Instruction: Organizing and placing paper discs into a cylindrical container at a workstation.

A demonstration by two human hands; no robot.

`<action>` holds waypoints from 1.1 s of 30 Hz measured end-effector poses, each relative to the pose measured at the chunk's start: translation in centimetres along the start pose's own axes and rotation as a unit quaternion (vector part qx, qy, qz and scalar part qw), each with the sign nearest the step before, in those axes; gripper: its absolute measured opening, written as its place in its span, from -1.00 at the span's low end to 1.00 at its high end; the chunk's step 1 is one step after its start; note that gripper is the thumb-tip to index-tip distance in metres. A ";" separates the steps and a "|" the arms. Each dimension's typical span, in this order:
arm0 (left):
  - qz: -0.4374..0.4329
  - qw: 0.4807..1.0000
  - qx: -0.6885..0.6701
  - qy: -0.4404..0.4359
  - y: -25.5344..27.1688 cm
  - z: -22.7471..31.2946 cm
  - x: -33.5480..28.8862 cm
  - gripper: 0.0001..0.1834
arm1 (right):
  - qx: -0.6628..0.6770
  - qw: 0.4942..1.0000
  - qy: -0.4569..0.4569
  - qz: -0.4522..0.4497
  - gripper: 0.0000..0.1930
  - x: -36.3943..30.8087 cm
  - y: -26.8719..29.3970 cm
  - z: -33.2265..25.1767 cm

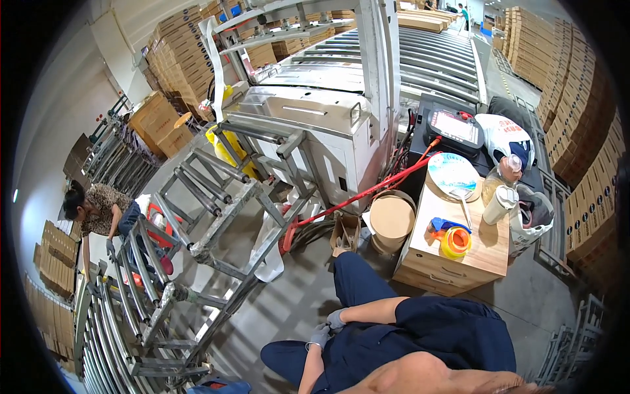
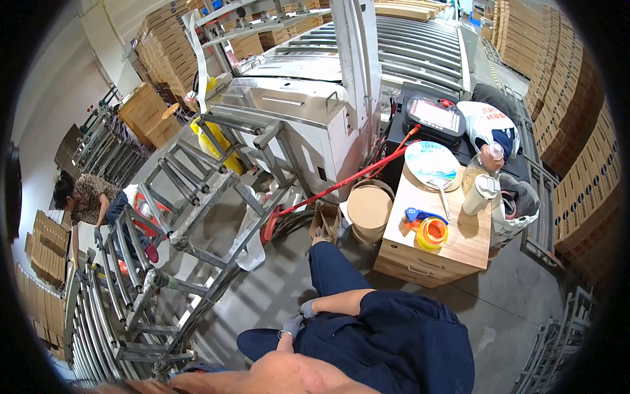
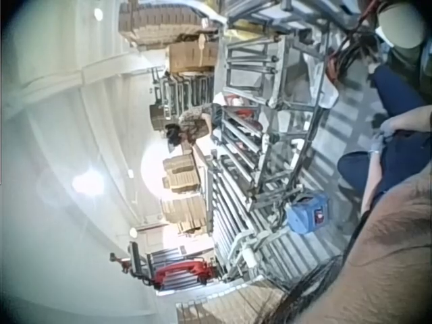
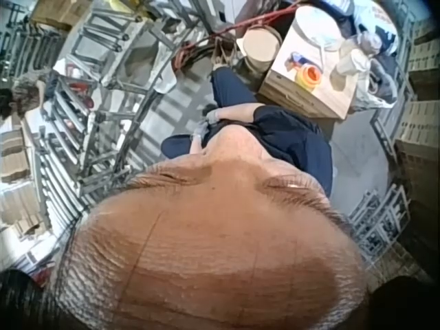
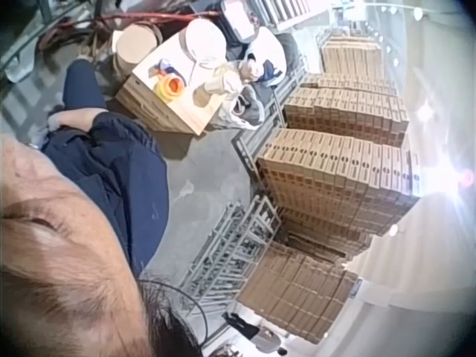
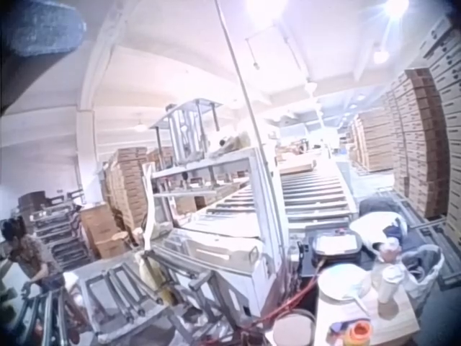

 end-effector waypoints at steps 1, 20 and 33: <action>0.000 1.000 -0.001 0.001 0.0 -0.2 0.0 -0.68 | 0.000 1.000 0.001 -0.001 -0.67 0.0 -0.1 0.0; -0.001 1.000 -0.004 0.017 -0.2 0.4 -0.3 -0.71 | 0.002 1.000 0.007 0.002 -0.70 -0.8 0.7 -0.3; 0.003 1.000 -0.021 0.000 0.1 -0.6 0.7 -0.63 | -0.002 1.000 0.004 0.008 -0.68 -0.3 0.4 0.0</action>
Point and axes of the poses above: each hand's wrist, its own x-axis towards the middle knuckle, its own y-axis out of the back of the hand, z = x × y, the point moved 6 cm from there along x, towards the middle knuckle, and after that the axes turned 3 degrees about -x, right-handed, at the moved point
